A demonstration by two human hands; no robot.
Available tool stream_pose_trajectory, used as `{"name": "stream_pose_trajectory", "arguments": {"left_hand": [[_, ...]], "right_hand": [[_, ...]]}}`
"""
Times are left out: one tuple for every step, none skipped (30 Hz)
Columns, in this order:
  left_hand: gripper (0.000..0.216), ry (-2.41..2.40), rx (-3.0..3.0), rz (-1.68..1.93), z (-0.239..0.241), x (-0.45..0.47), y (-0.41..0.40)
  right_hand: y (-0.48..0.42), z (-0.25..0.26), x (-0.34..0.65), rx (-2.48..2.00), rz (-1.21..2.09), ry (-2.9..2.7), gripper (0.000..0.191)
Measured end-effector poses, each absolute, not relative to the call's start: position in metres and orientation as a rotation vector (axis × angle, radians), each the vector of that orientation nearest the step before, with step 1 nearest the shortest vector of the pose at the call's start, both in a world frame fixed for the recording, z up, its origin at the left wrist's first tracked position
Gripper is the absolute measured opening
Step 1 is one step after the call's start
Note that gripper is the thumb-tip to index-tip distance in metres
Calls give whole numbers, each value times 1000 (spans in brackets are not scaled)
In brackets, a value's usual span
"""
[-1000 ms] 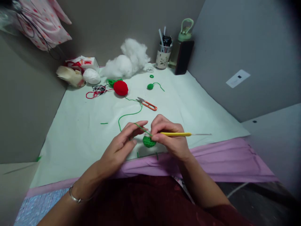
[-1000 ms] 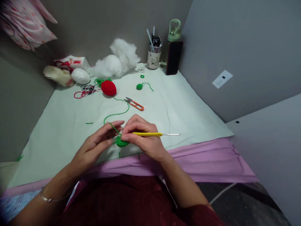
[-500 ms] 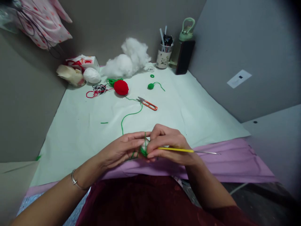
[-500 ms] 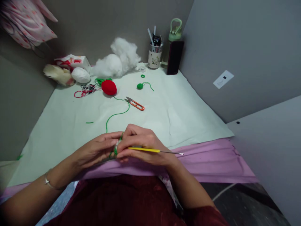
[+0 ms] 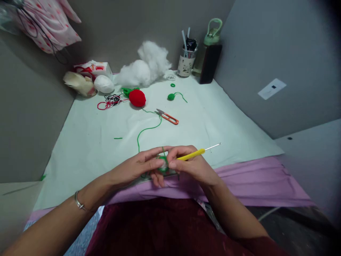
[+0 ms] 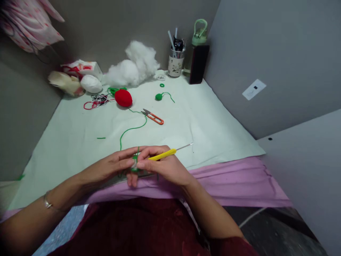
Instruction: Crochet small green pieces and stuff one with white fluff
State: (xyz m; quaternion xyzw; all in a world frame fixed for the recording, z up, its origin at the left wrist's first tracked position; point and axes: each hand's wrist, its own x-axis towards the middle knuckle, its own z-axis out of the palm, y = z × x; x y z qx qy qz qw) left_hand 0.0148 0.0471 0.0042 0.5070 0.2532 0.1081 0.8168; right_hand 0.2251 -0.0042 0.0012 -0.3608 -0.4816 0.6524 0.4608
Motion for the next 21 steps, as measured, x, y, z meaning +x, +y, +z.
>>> {"name": "stream_pose_trajectory", "arguments": {"left_hand": [[66,532,1073,210,3,14,47],[66,537,1071,210,2,14,47],[64,549,1075,226,1,14,47],[62,562,1082,249,0,14,47],[59,575,1089,269,-1,14,47],[55,582,1089,283,-2,14,47],[53,580,1079,288,-2,15,48],[52,572,1064,288,-3,15,48],[51,562,1048,282,-3,16,47],[50,554,1038,281,-3,16,47],[50,551,1037,286,-4,16,47],[49,553,1045,299,-3,17,46],[48,560,1062,315,-3,17,45],[47,569,1083,332,-2,17,45],[46,580,1106,348,-1,18,44],[45,591,1128,361,0,18,43],[44,601,1150,372,2,19,43],[43,608,1171,381,3,20,42],[42,612,1190,390,4,22,43],[41,611,1207,399,5,23,43],[40,604,1221,406,5,24,44]], "right_hand": [[-4,0,225,-896,1612,-1173,22],[-3,0,226,-907,1622,-1168,22],[-3,0,227,-918,1636,-1168,23],[-3,0,227,-928,1652,-1169,23],[-3,0,228,-933,1670,-1174,25],[-3,0,229,-927,1690,-1183,25],[-3,-1,229,-913,1711,-1194,26],[-4,-1,229,-890,1728,-1205,27],[-4,-1,229,-867,1738,-1217,27],[-4,-2,228,-846,1746,-1226,27],[-5,-2,228,-831,1755,-1231,27],[-5,-3,227,-819,1763,-1230,27],[-6,-3,226,-809,1767,-1225,28],[-7,-2,225,-801,1771,-1216,28],[-7,-2,224,-793,1770,-1208,28],[-8,-1,223,-786,1764,-1203,27],[-9,0,222,-784,1753,-1203,27],[-9,1,222,-787,1740,-1205,26],[-10,1,221,-795,1726,-1210,25],[-12,2,221,-804,1711,-1216,25],[-13,2,220,-816,1698,-1220,25]]}}
